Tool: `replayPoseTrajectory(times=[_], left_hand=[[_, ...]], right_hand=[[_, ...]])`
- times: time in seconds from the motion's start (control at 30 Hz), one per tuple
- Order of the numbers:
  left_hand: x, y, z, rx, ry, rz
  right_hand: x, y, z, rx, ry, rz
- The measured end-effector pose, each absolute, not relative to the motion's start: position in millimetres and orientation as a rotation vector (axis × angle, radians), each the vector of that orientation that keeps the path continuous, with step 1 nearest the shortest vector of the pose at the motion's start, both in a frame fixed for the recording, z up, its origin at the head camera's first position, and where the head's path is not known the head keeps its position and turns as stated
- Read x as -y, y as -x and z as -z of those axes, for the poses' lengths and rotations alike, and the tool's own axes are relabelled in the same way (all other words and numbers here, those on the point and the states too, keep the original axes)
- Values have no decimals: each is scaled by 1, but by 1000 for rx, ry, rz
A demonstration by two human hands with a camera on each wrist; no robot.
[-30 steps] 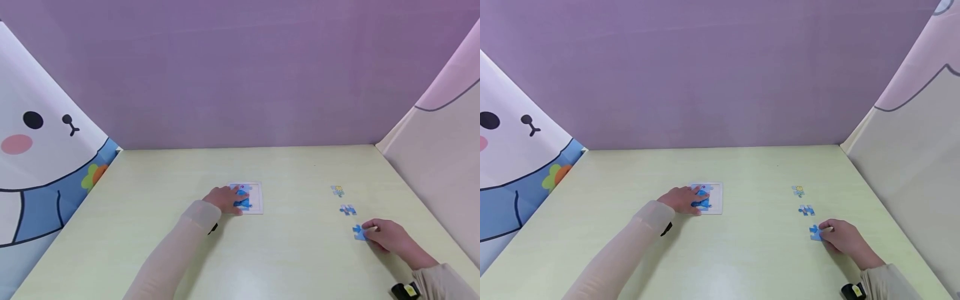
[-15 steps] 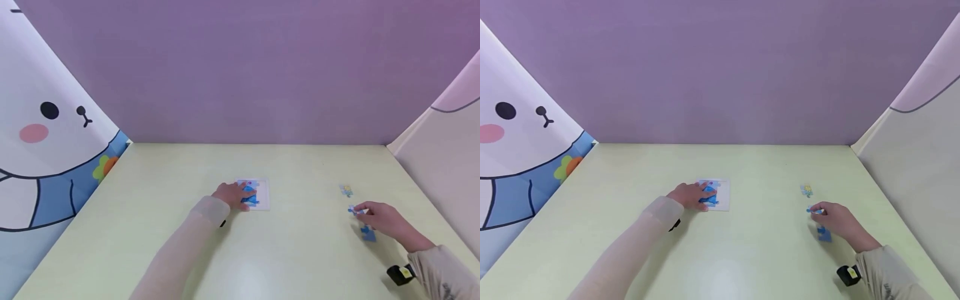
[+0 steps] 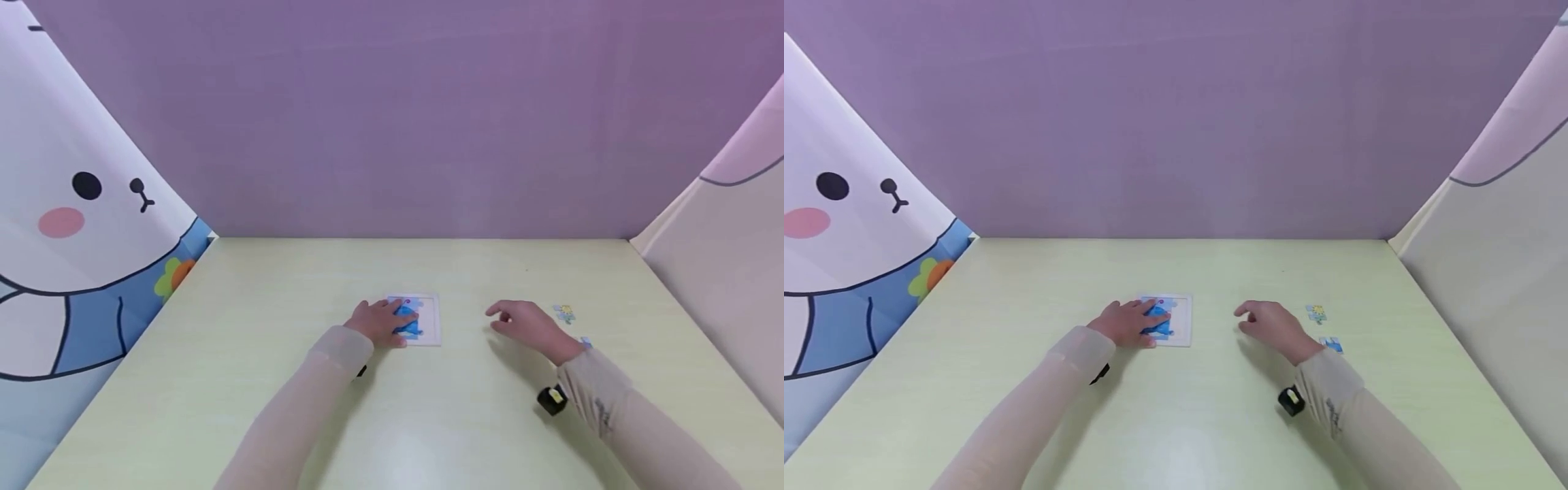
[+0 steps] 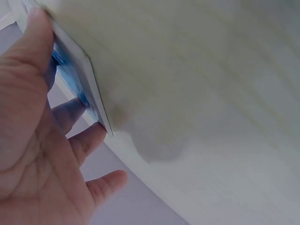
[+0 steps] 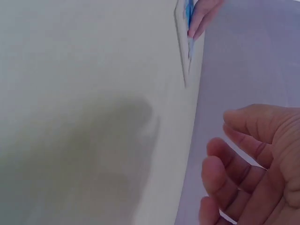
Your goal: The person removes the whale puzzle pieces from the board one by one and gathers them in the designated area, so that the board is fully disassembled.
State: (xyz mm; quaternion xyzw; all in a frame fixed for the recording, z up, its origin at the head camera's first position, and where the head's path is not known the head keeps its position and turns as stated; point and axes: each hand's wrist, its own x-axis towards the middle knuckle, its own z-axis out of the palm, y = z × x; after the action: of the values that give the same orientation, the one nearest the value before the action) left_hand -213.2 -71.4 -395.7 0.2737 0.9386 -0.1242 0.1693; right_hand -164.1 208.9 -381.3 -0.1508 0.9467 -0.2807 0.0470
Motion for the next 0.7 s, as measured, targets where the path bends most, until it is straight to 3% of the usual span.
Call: replayPoseTrajectory(times=[0.27, 0.7], left_hand=[[74, 212, 395, -2667, -760, 366], [76, 214, 396, -2671, -769, 311]], right_hand=[[-162, 200, 385, -2916, 417, 797], [-113, 226, 386, -3067, 461, 205]])
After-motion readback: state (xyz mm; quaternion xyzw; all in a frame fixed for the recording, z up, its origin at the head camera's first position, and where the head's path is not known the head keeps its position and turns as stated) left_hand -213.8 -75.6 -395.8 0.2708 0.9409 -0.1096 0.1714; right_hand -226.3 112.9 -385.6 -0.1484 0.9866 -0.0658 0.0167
